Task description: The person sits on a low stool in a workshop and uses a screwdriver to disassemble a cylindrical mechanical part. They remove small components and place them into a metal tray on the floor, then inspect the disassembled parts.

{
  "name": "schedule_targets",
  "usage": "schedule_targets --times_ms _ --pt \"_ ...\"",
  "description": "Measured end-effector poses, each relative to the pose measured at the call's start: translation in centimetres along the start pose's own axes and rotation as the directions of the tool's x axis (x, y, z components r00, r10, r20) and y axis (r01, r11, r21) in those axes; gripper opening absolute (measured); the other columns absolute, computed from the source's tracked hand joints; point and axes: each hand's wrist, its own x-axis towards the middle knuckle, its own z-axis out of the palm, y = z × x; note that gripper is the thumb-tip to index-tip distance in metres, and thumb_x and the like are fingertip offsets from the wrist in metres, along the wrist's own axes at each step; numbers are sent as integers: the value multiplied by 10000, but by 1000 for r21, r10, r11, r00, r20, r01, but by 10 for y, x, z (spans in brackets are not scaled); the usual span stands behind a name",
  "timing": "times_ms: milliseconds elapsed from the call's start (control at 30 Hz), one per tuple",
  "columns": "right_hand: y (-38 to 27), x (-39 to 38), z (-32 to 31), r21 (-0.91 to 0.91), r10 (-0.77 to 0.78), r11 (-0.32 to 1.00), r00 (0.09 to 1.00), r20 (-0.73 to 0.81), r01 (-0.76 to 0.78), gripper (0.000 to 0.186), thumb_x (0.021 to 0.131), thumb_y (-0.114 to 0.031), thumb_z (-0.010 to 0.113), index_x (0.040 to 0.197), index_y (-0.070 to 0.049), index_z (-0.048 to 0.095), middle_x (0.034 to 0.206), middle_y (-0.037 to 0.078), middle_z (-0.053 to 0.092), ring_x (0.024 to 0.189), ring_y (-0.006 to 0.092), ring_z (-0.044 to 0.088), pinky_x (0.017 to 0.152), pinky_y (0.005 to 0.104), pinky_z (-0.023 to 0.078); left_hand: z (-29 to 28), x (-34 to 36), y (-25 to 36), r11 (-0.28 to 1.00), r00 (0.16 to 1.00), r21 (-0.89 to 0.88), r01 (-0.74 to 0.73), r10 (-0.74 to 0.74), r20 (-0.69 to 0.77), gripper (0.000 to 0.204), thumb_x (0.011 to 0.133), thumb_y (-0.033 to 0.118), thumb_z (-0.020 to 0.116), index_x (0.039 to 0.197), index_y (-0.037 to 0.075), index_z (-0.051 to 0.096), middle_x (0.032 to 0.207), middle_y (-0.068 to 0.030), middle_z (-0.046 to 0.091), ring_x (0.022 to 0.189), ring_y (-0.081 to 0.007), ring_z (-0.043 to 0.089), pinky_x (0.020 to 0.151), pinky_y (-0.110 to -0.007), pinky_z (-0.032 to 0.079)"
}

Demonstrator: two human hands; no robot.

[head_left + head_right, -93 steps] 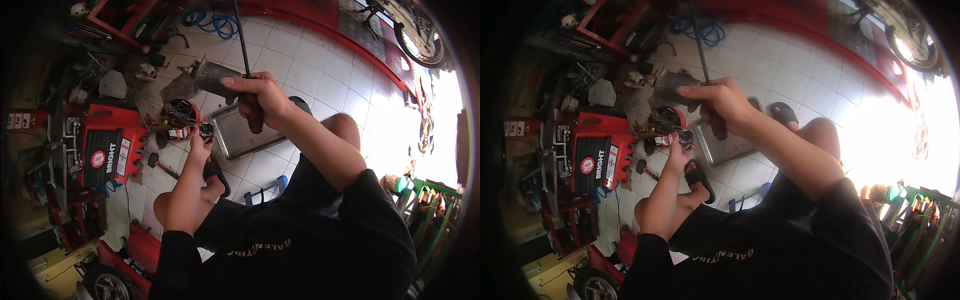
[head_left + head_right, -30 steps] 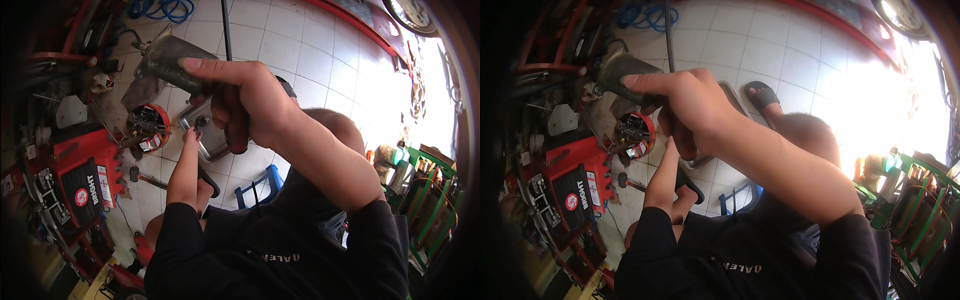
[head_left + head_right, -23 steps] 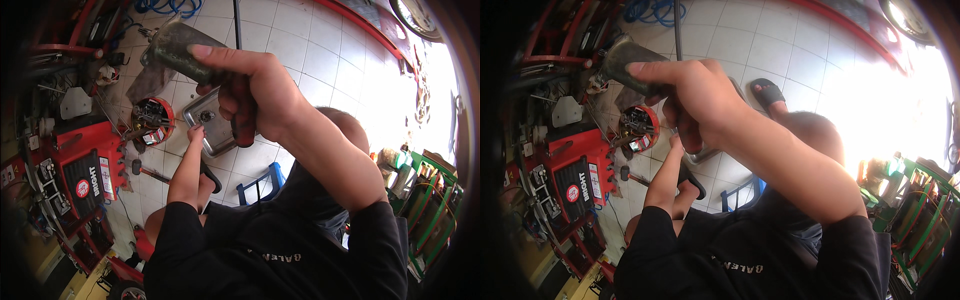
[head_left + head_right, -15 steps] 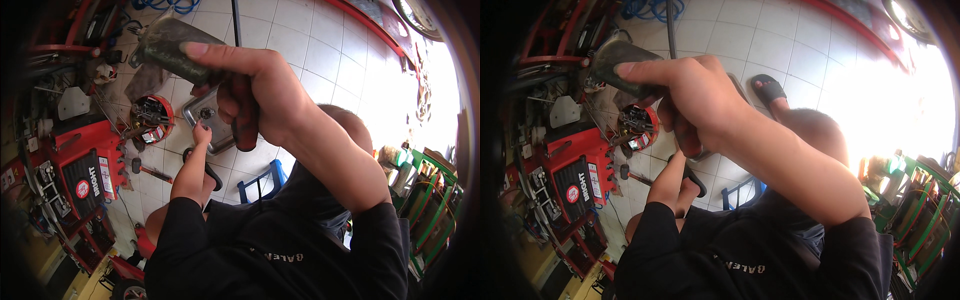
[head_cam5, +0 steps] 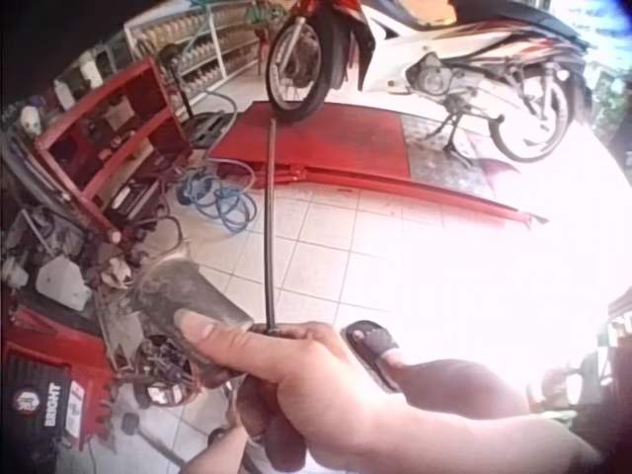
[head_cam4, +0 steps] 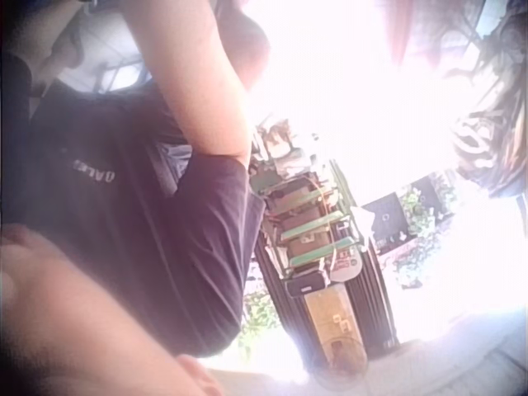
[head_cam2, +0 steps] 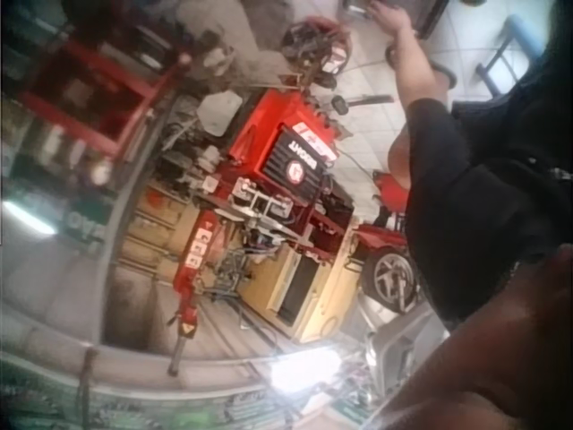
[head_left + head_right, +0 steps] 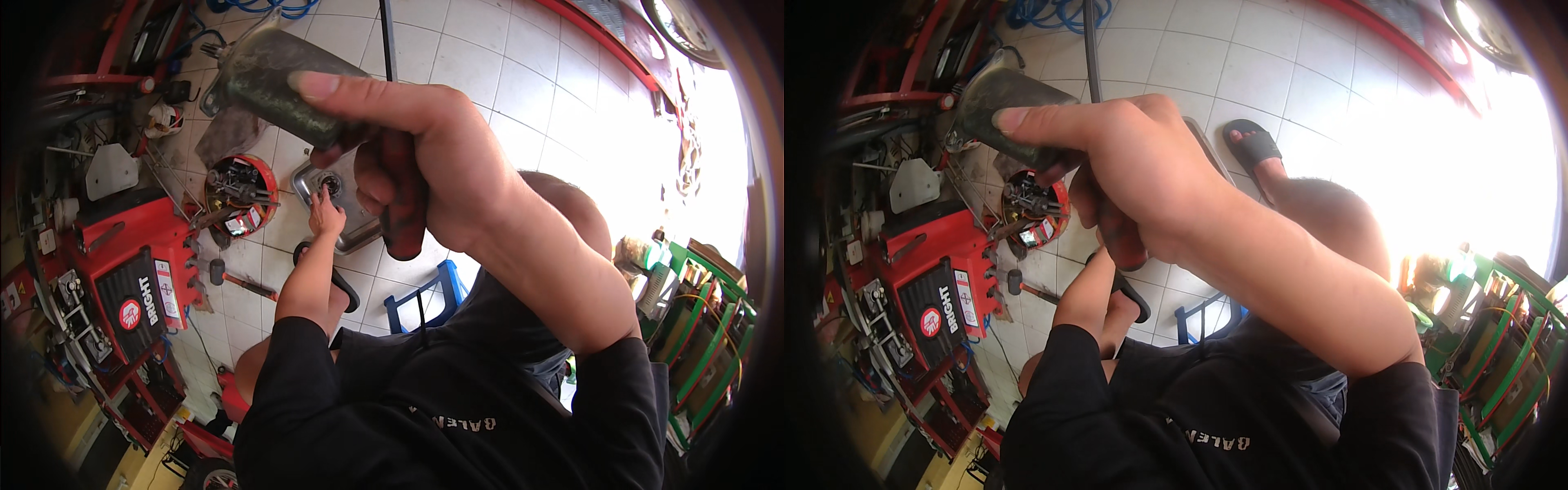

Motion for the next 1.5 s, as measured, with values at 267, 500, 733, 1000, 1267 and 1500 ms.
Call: schedule_targets --times_ms 267,500,733,1000,1267,1500 --pt "-3 -7 1 -25 43 999 999 -2 -43 588 874 -539 748 817 41 670 521 64 511 299 152 406 296 279 295 -11 4 6 999 995 -9 35 -34 88 784 872 224 703 1574 141 363 1485 -173 459 1313 -369 552 1041 -462 522" --pt "-2 -6 1 -19 39 999 999 -22 -39 600 862 -548 756 828 44 668 519 60 505 283 157 390 286 284 281 4 0 0 999 999 -34 21 -22 -30 721 865 183 675 1525 69 408 1445 -175 526 1267 -358 598 1009 -460 539" --pt "-6 -11 0 -38 36 999 999 -30 -37 589 864 -537 757 809 43 679 522 55 504 279 155 420 278 271 311 20 3 -12 989 984 -108 98 -112 -136 619 857 182 676 1437 58 501 1402 -172 578 1208 -380 631 961 -484 555" --pt "2 -1 -5 6 -27 1000 999 -34 27 544 852 -454 778 805 78 676 530 79 528 312 172 456 293 313 320 10 -3 0 983 985 -141 118 -134 -111 489 848 220 713 1305 83 609 1308 -137 641 1154 -358 656 934 -485 556" --pt "2 1 7 -76 28 997 999 -30 -30 464 893 -418 782 853 36 693 555 47 528 480 154 477 522 299 400 -144 22 3 683 921 -648 -337 97 -377 306 996 248 684 1177 1 675 1032 -99 758 951 -178 717 830 -343 563" --pt "34 -17 38 -282 -89 955 995 34 95 423 917 -378 791 889 32 687 586 50 561 392 144 493 363 302 392 -326 -129 87 -408 817 -910 -68 500 -286 950 910 727 574 1536 34 402 1529 -132 494 1445 -257 400 1160 -461 343"
